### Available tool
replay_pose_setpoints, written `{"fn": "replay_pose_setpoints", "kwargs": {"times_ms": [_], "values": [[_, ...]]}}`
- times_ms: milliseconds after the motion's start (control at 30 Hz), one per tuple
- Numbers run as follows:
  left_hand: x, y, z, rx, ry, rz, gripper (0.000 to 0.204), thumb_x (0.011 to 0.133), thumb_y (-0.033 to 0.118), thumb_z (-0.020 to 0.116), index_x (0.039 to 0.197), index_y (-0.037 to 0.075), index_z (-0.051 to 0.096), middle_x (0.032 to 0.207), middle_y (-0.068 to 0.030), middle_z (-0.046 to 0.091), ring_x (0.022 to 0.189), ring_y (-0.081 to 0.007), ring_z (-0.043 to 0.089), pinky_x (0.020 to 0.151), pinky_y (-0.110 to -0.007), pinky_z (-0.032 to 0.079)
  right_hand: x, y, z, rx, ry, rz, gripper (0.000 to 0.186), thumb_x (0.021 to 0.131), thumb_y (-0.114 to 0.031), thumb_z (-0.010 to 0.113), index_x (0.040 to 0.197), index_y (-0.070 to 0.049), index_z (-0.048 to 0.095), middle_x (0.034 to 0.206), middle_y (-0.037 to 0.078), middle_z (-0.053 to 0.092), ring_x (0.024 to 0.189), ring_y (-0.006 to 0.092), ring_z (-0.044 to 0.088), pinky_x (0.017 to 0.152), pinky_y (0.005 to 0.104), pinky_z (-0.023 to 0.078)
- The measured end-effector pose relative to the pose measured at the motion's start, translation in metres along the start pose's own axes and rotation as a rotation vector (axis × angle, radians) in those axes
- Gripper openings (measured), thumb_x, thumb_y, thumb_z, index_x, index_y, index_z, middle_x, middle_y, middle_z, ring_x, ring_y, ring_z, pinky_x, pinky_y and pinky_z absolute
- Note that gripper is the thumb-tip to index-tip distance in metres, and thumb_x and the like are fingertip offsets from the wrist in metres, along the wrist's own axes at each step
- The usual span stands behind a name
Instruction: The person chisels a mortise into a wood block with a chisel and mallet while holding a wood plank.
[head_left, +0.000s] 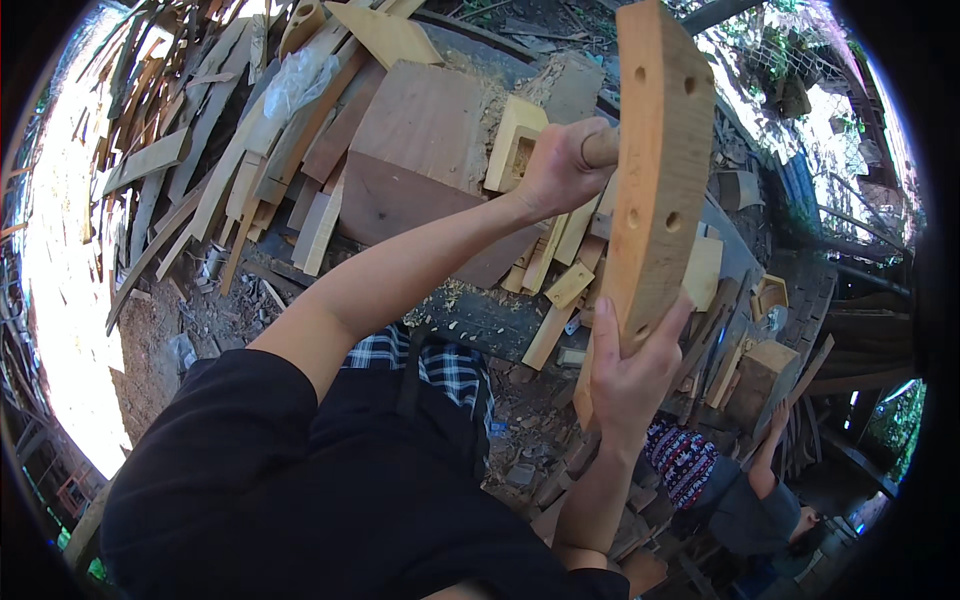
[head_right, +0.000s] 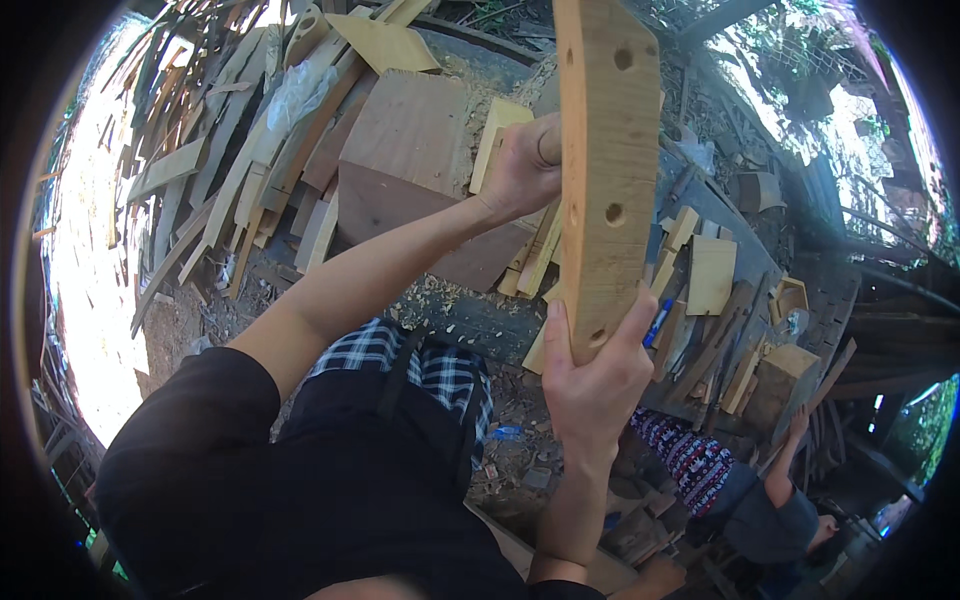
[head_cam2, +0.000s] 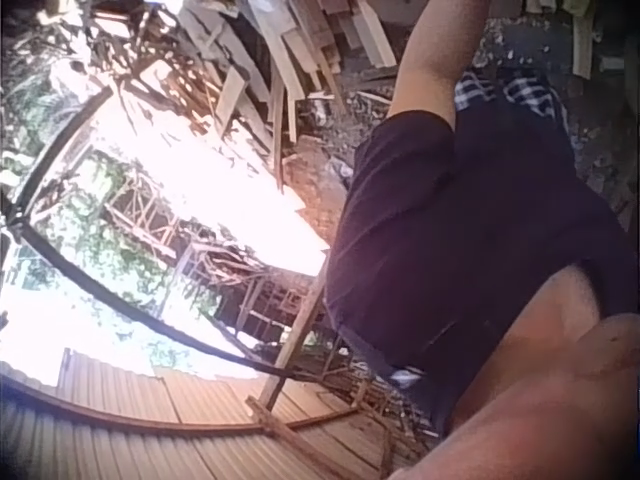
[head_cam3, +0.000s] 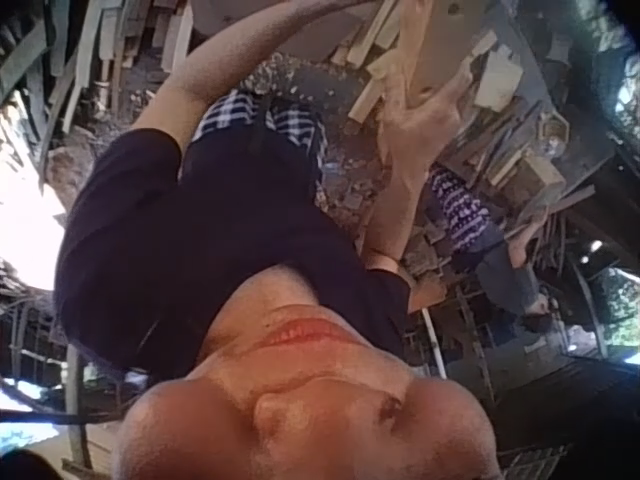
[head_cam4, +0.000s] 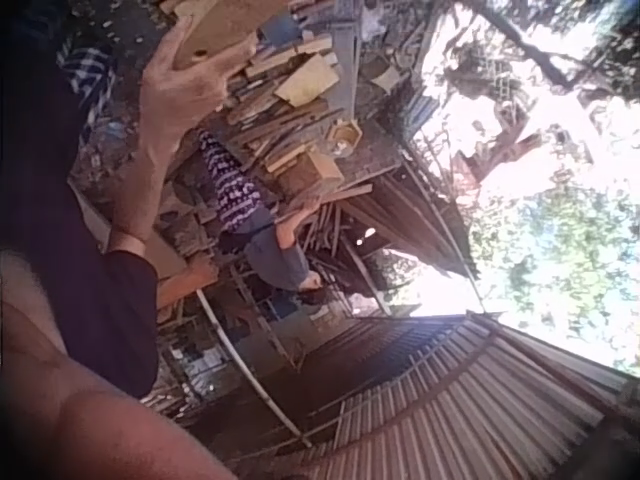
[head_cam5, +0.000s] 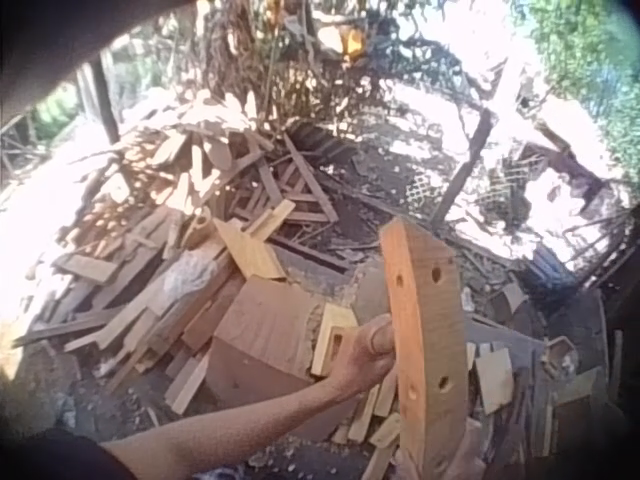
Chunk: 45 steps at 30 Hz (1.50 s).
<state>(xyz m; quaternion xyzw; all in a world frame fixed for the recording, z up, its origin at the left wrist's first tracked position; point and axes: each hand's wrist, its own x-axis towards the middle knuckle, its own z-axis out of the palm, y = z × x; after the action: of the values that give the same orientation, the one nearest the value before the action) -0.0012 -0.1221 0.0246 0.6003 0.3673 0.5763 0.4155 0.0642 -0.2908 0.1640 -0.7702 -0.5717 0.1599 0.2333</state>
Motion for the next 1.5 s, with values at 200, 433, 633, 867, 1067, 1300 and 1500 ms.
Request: {"fn": "replay_pose_setpoints", "kwargs": {"times_ms": [200,433,633,867,1067,1300,1500], "values": [[-0.002,-0.003,0.002,-0.016,-0.011,0.040,0.015,0.075,0.013,0.068,0.080,0.005,0.056,0.073,-0.0172,0.061,0.075,-0.0385,0.062,0.061,-0.042,0.049,-0.021,-0.001,-0.005,0.206,0.187,-0.081,0.055,0.089,-0.016,0.062,0.130,0.008,0.036,0.115,0.017,0.054,0.104,0.0231,0.052,0.093,0.0336,0.040],[-0.052,-0.001,0.007,0.136,-0.199,0.198,0.016,0.075,0.018,0.069,0.077,0.011,0.056,0.068,-0.0112,0.061,0.067,-0.0335,0.063,0.058,-0.041,0.048,-0.058,0.027,0.016,0.498,0.121,0.200,0.056,0.093,-0.016,0.057,0.136,0.008,0.032,0.123,0.017,0.048,0.111,0.0213,0.048,0.097,0.0321,0.037],[-0.084,-0.029,-0.004,0.267,-0.705,0.773,0.021,0.077,0.024,0.074,0.075,0.013,0.056,0.062,-0.0072,0.052,0.058,-0.0269,0.057,0.053,-0.040,0.043,-0.087,0.040,0.025,0.526,0.181,0.238,0.044,0.091,-0.015,0.060,0.124,0.005,0.039,0.112,0.014,0.052,0.103,0.0202,0.050,0.090,0.0317,0.040],[0.027,0.011,-0.022,-0.223,0.154,-0.119,0.033,0.087,0.019,0.066,0.063,0.003,0.049,0.055,0.0032,0.049,0.049,-0.0070,0.044,0.046,-0.028,0.037,-0.101,0.046,0.027,0.561,0.176,0.329,0.038,0.091,-0.015,0.059,0.121,0.002,0.042,0.107,0.011,0.053,0.099,0.0186,0.050,0.089,0.0310,0.040],[0.043,-0.007,-0.030,-0.350,0.193,-0.243,0.034,0.088,0.019,0.067,0.062,0.004,0.050,0.054,0.0037,0.045,0.049,-0.0040,0.039,0.044,-0.024,0.033,-0.097,0.050,0.029,0.592,0.184,0.327,0.038,0.091,-0.014,0.060,0.120,0.002,0.042,0.105,0.011,0.053,0.098,0.0181,0.051,0.089,0.0307,0.040],[0.031,-0.007,-0.018,-0.179,0.123,-0.192,0.038,0.087,0.023,0.067,0.061,0.001,0.049,0.054,0.0025,0.046,0.052,-0.0056,0.040,0.049,-0.027,0.037,-0.087,0.049,0.027,0.576,0.118,0.340,0.046,0.091,-0.014,0.059,0.127,0.006,0.038,0.113,0.014,0.053,0.102,0.0189,0.051,0.091,0.0304,0.040],[0.027,-0.009,-0.013,-0.016,0.123,-0.107,0.035,0.087,0.024,0.067,0.064,0.000,0.054,0.054,-0.0005,0.049,0.054,-0.0065,0.043,0.051,-0.028,0.040,-0.082,0.052,0.023,0.571,0.084,0.324,0.050,0.093,-0.014,0.057,0.133,0.007,0.036,0.117,0.014,0.052,0.105,0.0193,0.051,0.093,0.0300,0.040]]}}
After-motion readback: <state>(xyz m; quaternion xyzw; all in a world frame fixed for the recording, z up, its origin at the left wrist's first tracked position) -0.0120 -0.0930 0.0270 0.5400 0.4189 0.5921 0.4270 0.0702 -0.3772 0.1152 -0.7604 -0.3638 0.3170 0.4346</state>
